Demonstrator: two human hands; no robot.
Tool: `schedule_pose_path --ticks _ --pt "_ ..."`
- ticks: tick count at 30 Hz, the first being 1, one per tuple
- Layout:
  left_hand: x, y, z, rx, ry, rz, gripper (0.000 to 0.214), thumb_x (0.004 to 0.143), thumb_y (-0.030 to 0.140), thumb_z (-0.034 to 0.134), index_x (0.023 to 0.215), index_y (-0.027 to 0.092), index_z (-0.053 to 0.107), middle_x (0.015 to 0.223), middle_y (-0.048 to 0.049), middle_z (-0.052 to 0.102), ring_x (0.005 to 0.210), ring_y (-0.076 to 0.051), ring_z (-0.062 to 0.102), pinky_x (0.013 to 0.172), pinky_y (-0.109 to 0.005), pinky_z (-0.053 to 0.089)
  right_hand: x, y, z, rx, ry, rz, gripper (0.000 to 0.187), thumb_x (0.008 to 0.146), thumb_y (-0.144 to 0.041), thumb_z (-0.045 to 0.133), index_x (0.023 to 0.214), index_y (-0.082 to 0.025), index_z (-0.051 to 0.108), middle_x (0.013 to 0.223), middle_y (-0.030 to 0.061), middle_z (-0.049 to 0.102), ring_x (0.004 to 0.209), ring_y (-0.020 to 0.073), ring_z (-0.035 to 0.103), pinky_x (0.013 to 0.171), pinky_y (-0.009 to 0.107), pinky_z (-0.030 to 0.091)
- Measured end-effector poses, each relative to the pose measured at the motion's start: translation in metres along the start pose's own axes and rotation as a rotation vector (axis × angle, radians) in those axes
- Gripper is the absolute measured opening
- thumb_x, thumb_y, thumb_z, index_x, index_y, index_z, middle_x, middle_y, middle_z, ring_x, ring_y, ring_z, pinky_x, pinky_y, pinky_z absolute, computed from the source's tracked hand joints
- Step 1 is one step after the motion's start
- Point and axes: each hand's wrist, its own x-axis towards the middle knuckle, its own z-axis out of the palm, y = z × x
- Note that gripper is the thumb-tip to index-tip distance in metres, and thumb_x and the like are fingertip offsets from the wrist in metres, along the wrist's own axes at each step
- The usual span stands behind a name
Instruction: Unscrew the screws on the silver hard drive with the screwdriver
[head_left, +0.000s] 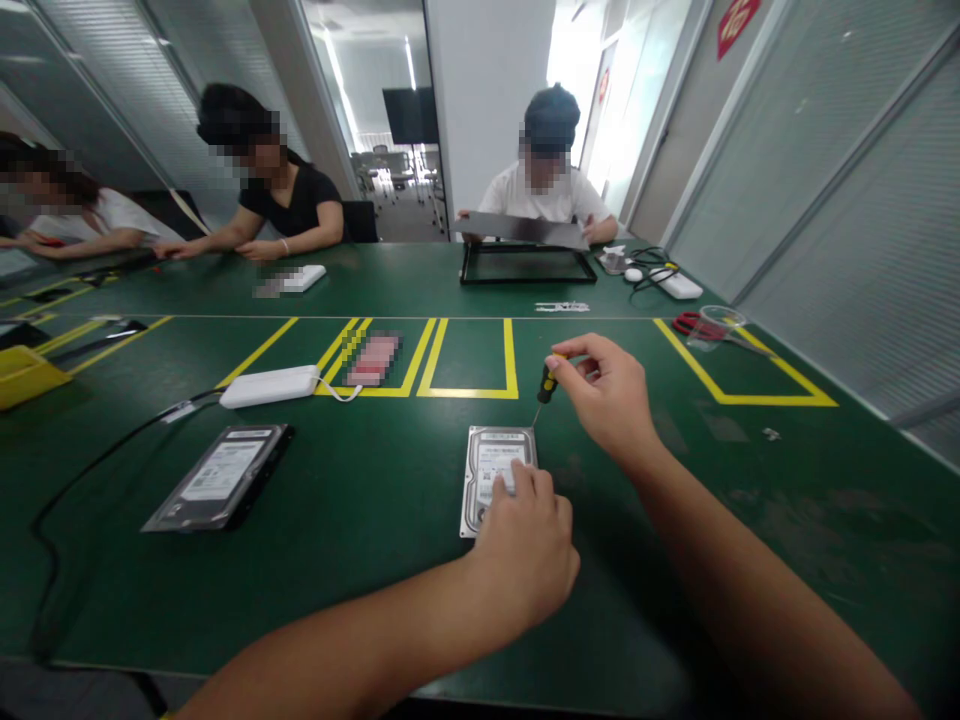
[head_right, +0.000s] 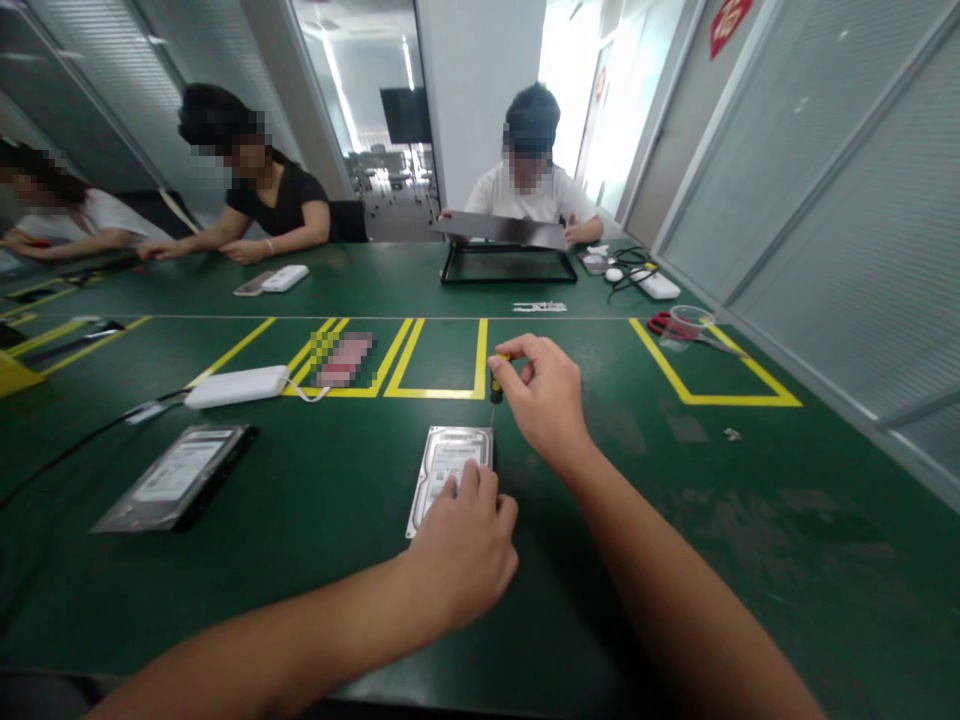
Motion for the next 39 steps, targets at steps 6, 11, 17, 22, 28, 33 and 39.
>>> schedule_pose_path --ticks 6,11,17,22,28,33,39 --pt "-0.009 0.013 0.013 0.073 0.043 -0.051 0.060 0.086 0.048 0.060 0.129 0.007 0.062 0.142 -0.0289 0.052 0.136 -0.049 0.040 0.101 -0.064 0.040 0.000 -0.005 -0.005 -0.004 -0.029 -0.011 0.016 0.085 -0.028 0.064 0.094 -0.019 0.074 0.074 -0.0001 0.067 0.058 0.0115 0.052 0.062 0.028 0.041" --pt "-0.011 0.012 0.024 0.096 0.116 -0.013 0.059 0.085 0.046 0.062 0.129 0.006 0.060 0.140 -0.0311 0.052 0.135 -0.050 0.042 0.101 -0.064 0.039 -0.001 -0.004 -0.002 0.012 -0.025 -0.009 0.018 0.087 -0.027 0.060 0.096 -0.019 0.073 0.072 -0.0003 0.065 0.057 0.0117 0.051 0.060 0.028 0.041" --pt "-0.009 0.001 0.021 0.067 0.189 0.018 0.031 0.089 0.036 0.058 0.106 0.011 0.061 0.132 -0.0273 0.059 0.130 -0.044 0.050 0.100 -0.056 0.043 -0.002 0.002 0.003 0.003 0.032 -0.100 0.013 0.086 -0.030 0.066 0.093 -0.020 0.071 0.083 0.0006 0.061 0.064 0.0122 0.053 0.065 0.029 0.043" --pt "-0.006 -0.005 0.024 0.041 0.202 0.032 0.016 0.091 0.023 0.050 0.100 0.012 0.057 0.123 -0.0273 0.061 0.123 -0.041 0.057 0.101 -0.054 0.044 -0.003 0.000 0.004 -0.020 0.041 -0.113 0.010 0.086 -0.027 0.065 0.092 -0.021 0.070 0.079 -0.0002 0.058 0.067 0.0136 0.053 0.068 0.030 0.043" --pt "-0.009 -0.006 0.026 0.052 0.184 0.059 0.020 0.091 0.023 0.049 0.103 0.009 0.057 0.130 -0.0316 0.056 0.129 -0.046 0.051 0.101 -0.055 0.043 -0.004 -0.004 0.005 -0.037 0.027 -0.123 0.010 0.085 -0.026 0.064 0.091 -0.021 0.070 0.079 0.0006 0.060 0.068 0.0144 0.054 0.067 0.030 0.043" --pt "-0.008 -0.009 0.028 0.030 0.168 0.069 0.020 0.092 0.025 0.048 0.102 0.010 0.057 0.128 -0.0296 0.057 0.128 -0.045 0.051 0.102 -0.056 0.041 -0.004 -0.005 0.004 -0.042 0.015 -0.132 0.013 0.086 -0.024 0.061 0.093 -0.020 0.070 0.080 0.0008 0.061 0.067 0.0133 0.054 0.064 0.028 0.042" --pt "-0.009 -0.009 0.031 0.027 0.181 0.057 0.019 0.092 0.025 0.050 0.103 0.012 0.058 0.131 -0.0260 0.055 0.131 -0.041 0.047 0.103 -0.054 0.039 -0.004 -0.006 0.004 -0.037 -0.001 -0.129 0.015 0.086 -0.022 0.058 0.093 -0.019 0.071 0.080 0.0012 0.062 0.066 0.0130 0.054 0.061 0.028 0.041"
